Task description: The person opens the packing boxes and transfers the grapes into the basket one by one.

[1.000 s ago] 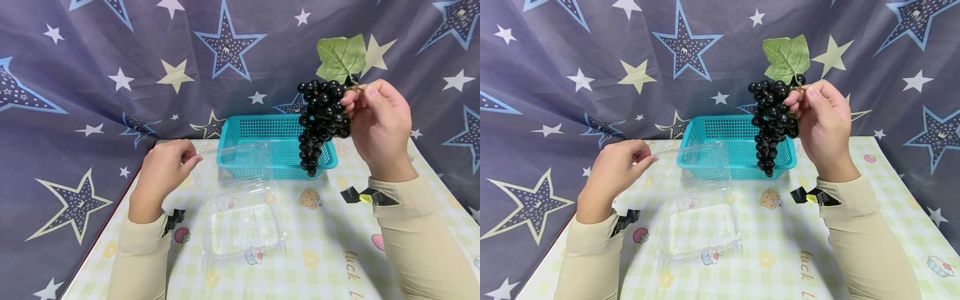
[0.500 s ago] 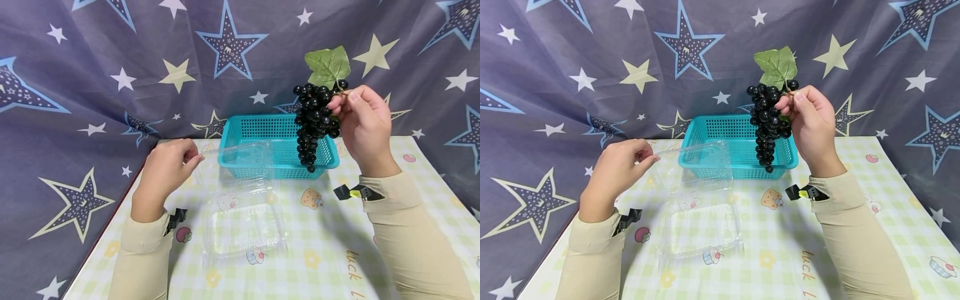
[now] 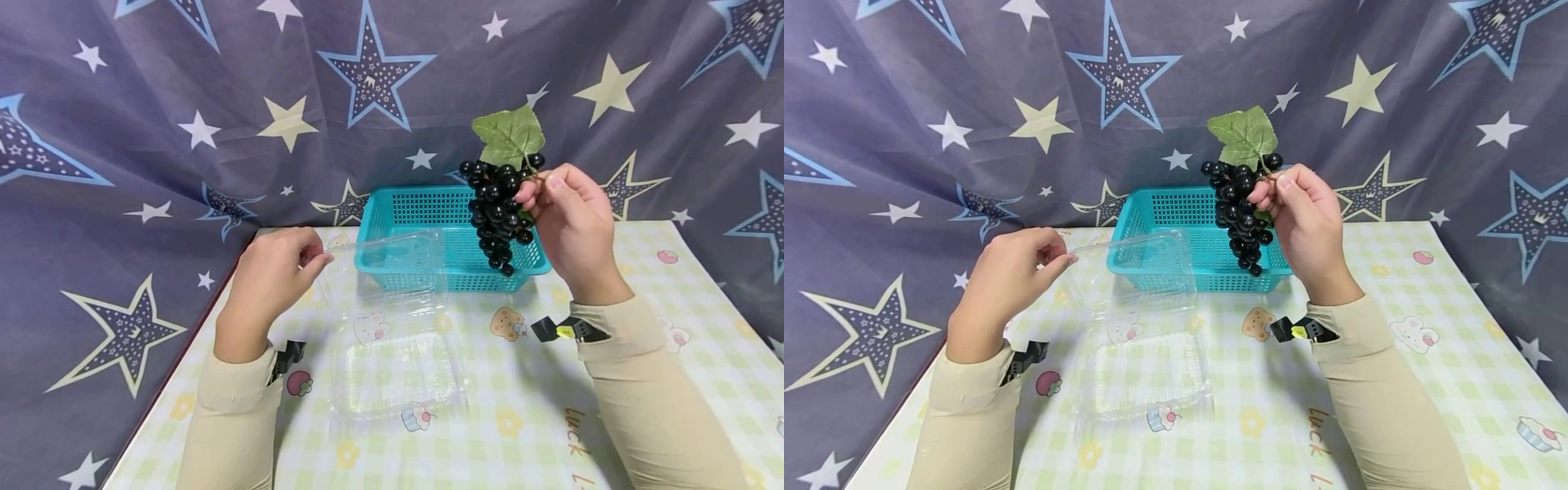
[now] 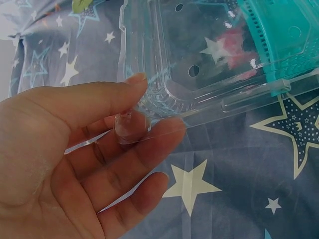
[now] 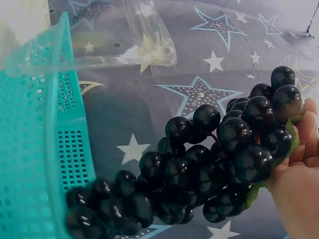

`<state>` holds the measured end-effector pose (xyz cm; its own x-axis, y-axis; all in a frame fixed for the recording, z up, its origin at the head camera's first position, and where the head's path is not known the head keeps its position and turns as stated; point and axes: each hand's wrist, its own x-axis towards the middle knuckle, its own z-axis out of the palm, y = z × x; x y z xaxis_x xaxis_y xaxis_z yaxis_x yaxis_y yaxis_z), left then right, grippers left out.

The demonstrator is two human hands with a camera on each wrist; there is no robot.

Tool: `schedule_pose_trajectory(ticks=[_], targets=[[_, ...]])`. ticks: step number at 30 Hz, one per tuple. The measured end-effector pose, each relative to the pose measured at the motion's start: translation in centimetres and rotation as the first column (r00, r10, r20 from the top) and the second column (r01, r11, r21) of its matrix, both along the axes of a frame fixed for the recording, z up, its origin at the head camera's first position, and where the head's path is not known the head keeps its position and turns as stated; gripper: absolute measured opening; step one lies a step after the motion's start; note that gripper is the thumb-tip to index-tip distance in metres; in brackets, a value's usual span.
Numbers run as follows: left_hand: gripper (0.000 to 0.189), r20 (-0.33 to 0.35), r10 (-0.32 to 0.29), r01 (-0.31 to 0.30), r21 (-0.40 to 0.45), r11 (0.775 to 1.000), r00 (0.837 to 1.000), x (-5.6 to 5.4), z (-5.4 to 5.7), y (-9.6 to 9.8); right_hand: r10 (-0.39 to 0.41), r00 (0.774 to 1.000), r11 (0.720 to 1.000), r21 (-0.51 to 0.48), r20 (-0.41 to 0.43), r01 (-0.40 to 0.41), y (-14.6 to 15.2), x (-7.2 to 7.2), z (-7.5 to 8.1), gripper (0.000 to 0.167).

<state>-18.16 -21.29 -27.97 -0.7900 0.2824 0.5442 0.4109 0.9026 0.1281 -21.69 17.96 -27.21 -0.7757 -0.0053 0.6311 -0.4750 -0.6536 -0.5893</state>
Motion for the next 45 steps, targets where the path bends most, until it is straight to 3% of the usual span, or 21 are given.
schedule_pose_trajectory(ticks=[6, 14, 26, 45], targets=[[0.022, 0.004, -0.001, 0.001, 0.007, 1.0, 1.0, 0.1, -0.1, 0.0, -0.027, 1.0, 0.999, 0.028, 0.013, 0.027, -0.6, 0.0, -1.4, 0.026], [0.022, -0.003, -0.006, 0.006, 0.006, 1.0, 1.0, 0.1, -0.1, 0.0, 0.031, 0.999, 0.998, -0.057, 0.016, -0.03, -0.7, -0.3, -2.3, 0.023], [0.022, -0.016, -0.007, 0.007, 0.004, 1.0, 1.0, 0.1, 0.0, 0.0, -0.042, 0.997, 0.999, 0.004, 0.065, 0.041, -1.0, -0.5, -2.6, 0.028], [0.023, -0.024, -0.023, 0.023, -0.012, 1.0, 0.999, -0.1, -0.1, 0.3, -0.029, 0.992, 1.0, 0.003, 0.12, 0.029, -1.4, -1.0, -3.2, 0.031]])
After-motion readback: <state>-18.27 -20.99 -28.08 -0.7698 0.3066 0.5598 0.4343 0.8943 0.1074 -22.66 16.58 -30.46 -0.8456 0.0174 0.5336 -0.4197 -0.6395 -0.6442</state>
